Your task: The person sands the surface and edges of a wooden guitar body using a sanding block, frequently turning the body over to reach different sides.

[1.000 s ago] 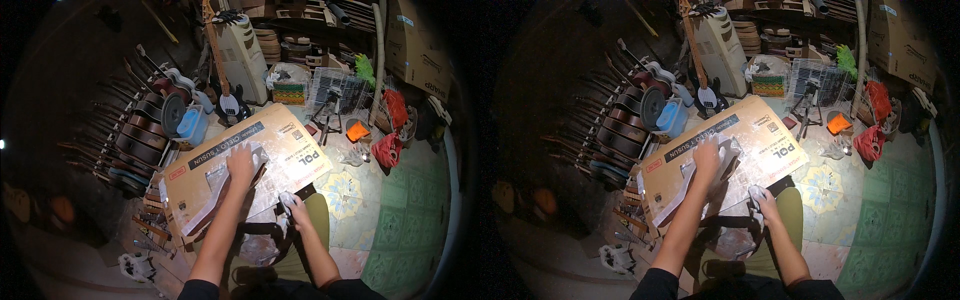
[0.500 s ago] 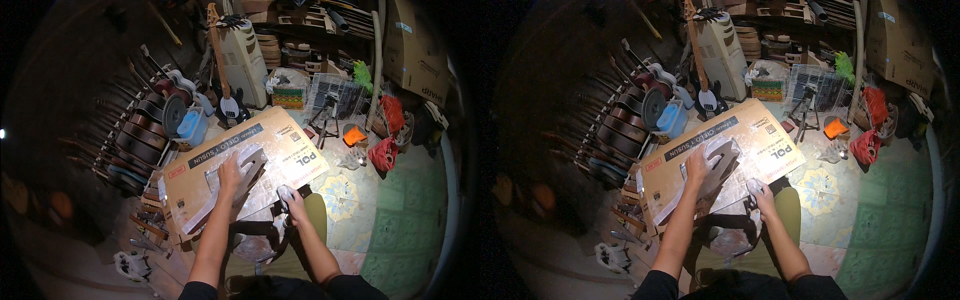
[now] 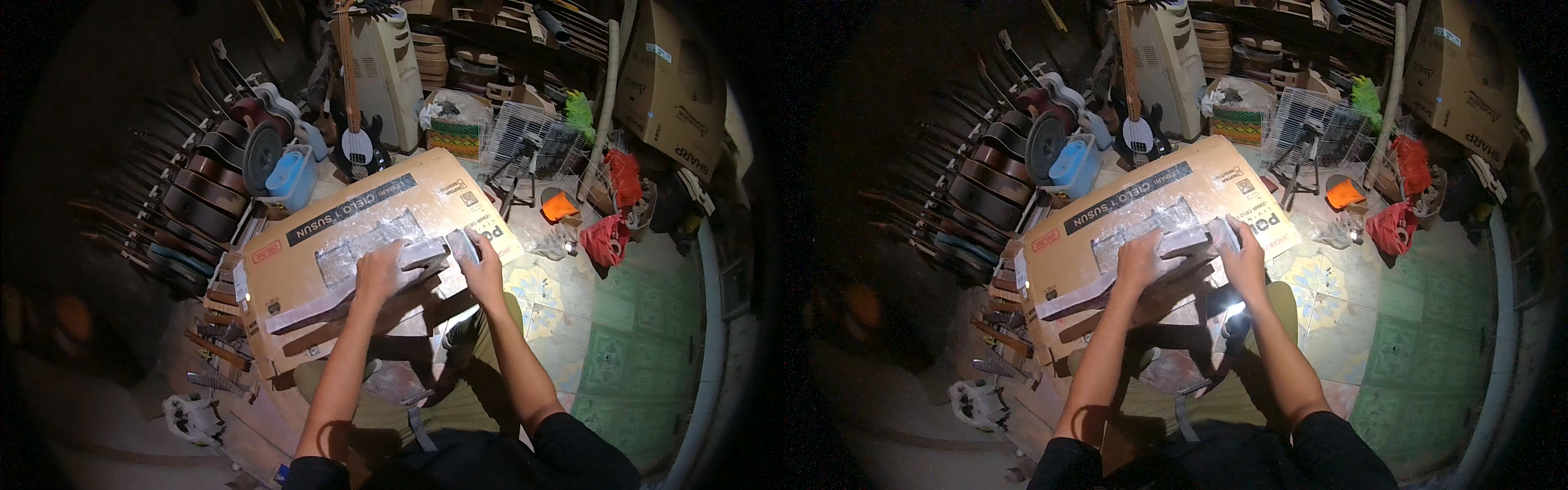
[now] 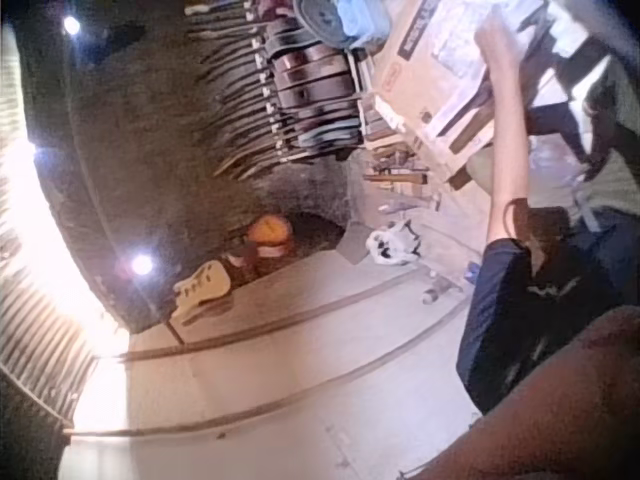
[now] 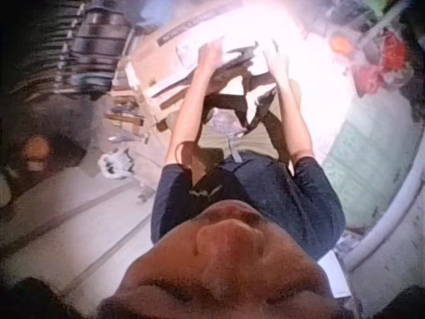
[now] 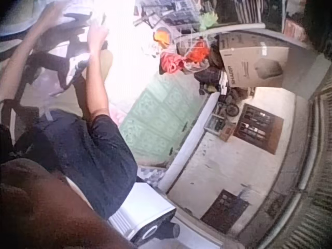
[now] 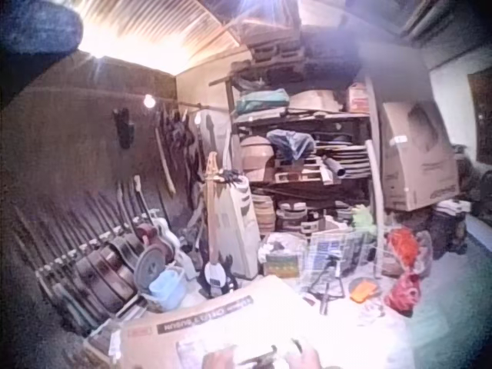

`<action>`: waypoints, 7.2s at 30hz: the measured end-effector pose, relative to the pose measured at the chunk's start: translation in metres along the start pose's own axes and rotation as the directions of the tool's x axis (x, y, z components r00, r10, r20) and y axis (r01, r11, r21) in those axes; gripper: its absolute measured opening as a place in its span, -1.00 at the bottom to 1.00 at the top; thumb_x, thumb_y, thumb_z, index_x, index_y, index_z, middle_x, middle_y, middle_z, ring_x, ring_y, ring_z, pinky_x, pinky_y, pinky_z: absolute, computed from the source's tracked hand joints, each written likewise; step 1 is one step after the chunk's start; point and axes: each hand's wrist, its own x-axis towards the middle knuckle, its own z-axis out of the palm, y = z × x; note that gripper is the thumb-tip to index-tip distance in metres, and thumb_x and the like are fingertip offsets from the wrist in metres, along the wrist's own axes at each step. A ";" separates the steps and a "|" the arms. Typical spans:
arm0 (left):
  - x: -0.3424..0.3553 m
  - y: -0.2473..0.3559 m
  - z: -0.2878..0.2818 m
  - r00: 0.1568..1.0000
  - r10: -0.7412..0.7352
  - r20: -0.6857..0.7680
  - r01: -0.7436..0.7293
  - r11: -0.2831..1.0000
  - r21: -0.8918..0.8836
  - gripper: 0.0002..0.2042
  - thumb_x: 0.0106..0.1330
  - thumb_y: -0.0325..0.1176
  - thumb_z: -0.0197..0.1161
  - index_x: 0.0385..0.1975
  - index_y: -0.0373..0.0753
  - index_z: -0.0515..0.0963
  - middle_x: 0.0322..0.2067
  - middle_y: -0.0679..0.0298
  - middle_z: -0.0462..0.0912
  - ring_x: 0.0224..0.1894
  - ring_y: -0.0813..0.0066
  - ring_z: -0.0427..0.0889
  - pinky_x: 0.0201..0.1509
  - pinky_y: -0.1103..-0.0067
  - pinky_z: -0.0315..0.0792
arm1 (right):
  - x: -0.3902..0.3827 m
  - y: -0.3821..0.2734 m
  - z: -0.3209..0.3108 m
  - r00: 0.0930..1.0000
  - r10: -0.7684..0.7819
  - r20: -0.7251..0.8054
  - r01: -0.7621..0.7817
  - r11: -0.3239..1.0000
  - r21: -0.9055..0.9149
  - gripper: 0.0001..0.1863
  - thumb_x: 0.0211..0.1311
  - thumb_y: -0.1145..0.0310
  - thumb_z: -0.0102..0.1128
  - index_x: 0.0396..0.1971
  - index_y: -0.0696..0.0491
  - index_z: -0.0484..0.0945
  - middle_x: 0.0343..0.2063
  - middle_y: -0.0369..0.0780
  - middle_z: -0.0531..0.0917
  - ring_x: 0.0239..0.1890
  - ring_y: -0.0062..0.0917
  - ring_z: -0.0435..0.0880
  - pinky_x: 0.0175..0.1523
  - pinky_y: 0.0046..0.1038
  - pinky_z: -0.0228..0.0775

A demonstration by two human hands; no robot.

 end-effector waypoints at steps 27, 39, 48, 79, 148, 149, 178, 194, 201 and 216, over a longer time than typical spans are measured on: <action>-0.014 0.007 0.018 0.987 -0.040 -0.156 0.025 0.995 -0.096 -0.70 0.10 -0.31 0.41 -0.12 -0.04 0.73 -0.48 0.02 0.70 -0.42 0.00 0.72 -0.39 0.28 0.54 | -0.035 -0.039 0.019 0.951 -0.308 0.035 0.291 0.849 -0.441 -0.54 0.20 0.40 0.30 0.13 0.10 0.58 -0.12 0.10 0.66 -0.06 0.01 0.64 0.08 -0.16 0.48; -0.016 0.023 0.020 0.980 -0.001 -0.200 0.002 1.000 0.009 -0.57 -0.02 0.04 0.56 -0.19 -0.04 0.74 -0.50 0.17 0.70 -0.47 0.16 0.72 -0.40 0.36 0.56 | -0.021 -0.030 0.015 0.962 -0.271 -0.004 0.248 0.885 -0.394 -0.51 0.11 0.34 0.39 0.08 0.10 0.60 -0.22 0.08 0.68 -0.13 0.02 0.65 0.02 -0.13 0.48; -0.029 0.024 0.010 0.974 0.032 -0.226 -0.048 0.997 -0.065 -0.65 0.08 -0.51 0.22 -0.13 -0.03 0.73 -0.50 0.20 0.67 -0.44 0.16 0.70 -0.41 0.32 0.55 | -0.050 -0.062 0.012 0.952 -0.285 0.115 0.305 0.827 -0.473 -0.58 0.24 0.39 0.35 0.06 0.25 0.58 -0.17 0.00 0.70 -0.06 -0.28 0.69 0.12 -0.35 0.47; -0.030 0.016 0.022 0.973 0.071 -0.222 -0.079 0.996 -0.028 -0.55 -0.02 -0.05 0.56 -0.15 -0.12 0.71 -0.49 0.15 0.67 -0.46 0.10 0.68 -0.42 0.35 0.49 | -0.046 -0.045 0.011 0.942 -0.334 -0.025 0.290 0.851 -0.438 -0.62 0.19 0.34 0.35 -0.02 0.19 0.58 -0.15 0.11 0.67 -0.04 -0.01 0.66 0.07 -0.21 0.48; -0.012 0.018 0.003 0.993 0.055 -0.103 -0.057 0.998 -0.015 -0.56 0.00 -0.29 0.60 -0.08 -0.22 0.67 -0.16 0.08 0.73 -0.08 0.11 0.72 0.00 0.38 0.58 | 0.001 0.031 -0.014 0.891 0.453 0.014 -0.445 0.868 0.219 -0.61 0.19 0.31 0.32 -0.02 0.19 0.54 -0.18 -0.09 0.69 -0.13 -0.47 0.65 -0.01 -0.41 0.48; -0.004 0.026 -0.001 0.992 0.068 -0.102 -0.069 0.998 -0.004 -0.56 0.00 -0.29 0.60 -0.08 -0.22 0.67 -0.16 0.08 0.73 -0.08 0.11 0.72 0.00 0.38 0.58 | -0.015 0.041 -0.015 0.895 0.447 0.003 -0.433 0.866 0.251 -0.59 0.21 0.33 0.31 0.01 0.19 0.53 -0.15 -0.09 0.68 -0.11 -0.50 0.63 -0.01 -0.44 0.48; 0.041 0.038 -0.003 0.976 0.094 0.197 -0.135 0.969 0.207 -0.59 0.07 -0.22 0.52 -0.08 -0.19 0.64 -0.34 0.05 0.71 -0.31 -0.04 0.69 -0.21 0.25 0.54 | -0.075 0.034 -0.020 0.815 0.559 0.148 -0.513 0.580 0.633 -0.58 0.35 0.49 0.19 0.19 0.16 0.43 -0.02 -0.15 0.65 -0.06 -0.61 0.63 -0.01 -0.56 0.50; 0.031 0.042 -0.002 0.975 -0.064 0.215 0.026 0.984 0.174 -0.48 0.07 0.02 0.48 0.01 -0.10 0.68 -0.34 -0.02 0.74 -0.26 -0.07 0.73 -0.17 0.19 0.58 | -0.019 0.003 0.006 0.996 0.023 -0.086 -0.025 0.999 -0.028 -0.56 0.21 0.35 0.37 0.08 0.17 0.60 -0.04 0.00 0.70 0.03 -0.29 0.71 0.14 -0.35 0.49; 0.025 0.039 -0.002 0.992 -0.037 0.117 0.019 0.988 0.151 -0.51 0.02 0.00 0.53 -0.08 -0.15 0.72 -0.31 -0.01 0.75 -0.23 -0.03 0.74 -0.13 0.23 0.59 | -0.004 0.009 0.021 0.996 0.030 -0.085 -0.029 1.000 0.011 -0.57 0.17 0.39 0.38 0.06 0.14 0.61 -0.13 0.00 0.72 -0.06 -0.18 0.73 0.10 -0.34 0.51; 0.020 0.037 0.007 0.991 -0.094 0.091 0.079 0.984 0.159 -0.63 0.08 -0.15 0.46 -0.09 -0.09 0.73 -0.39 0.07 0.72 -0.35 -0.03 0.71 -0.30 0.24 0.56 | -0.005 -0.004 0.020 0.994 0.033 -0.100 -0.045 0.991 -0.124 -0.58 0.25 0.33 0.32 0.07 0.20 0.59 -0.08 0.06 0.70 -0.05 -0.27 0.73 0.08 -0.39 0.50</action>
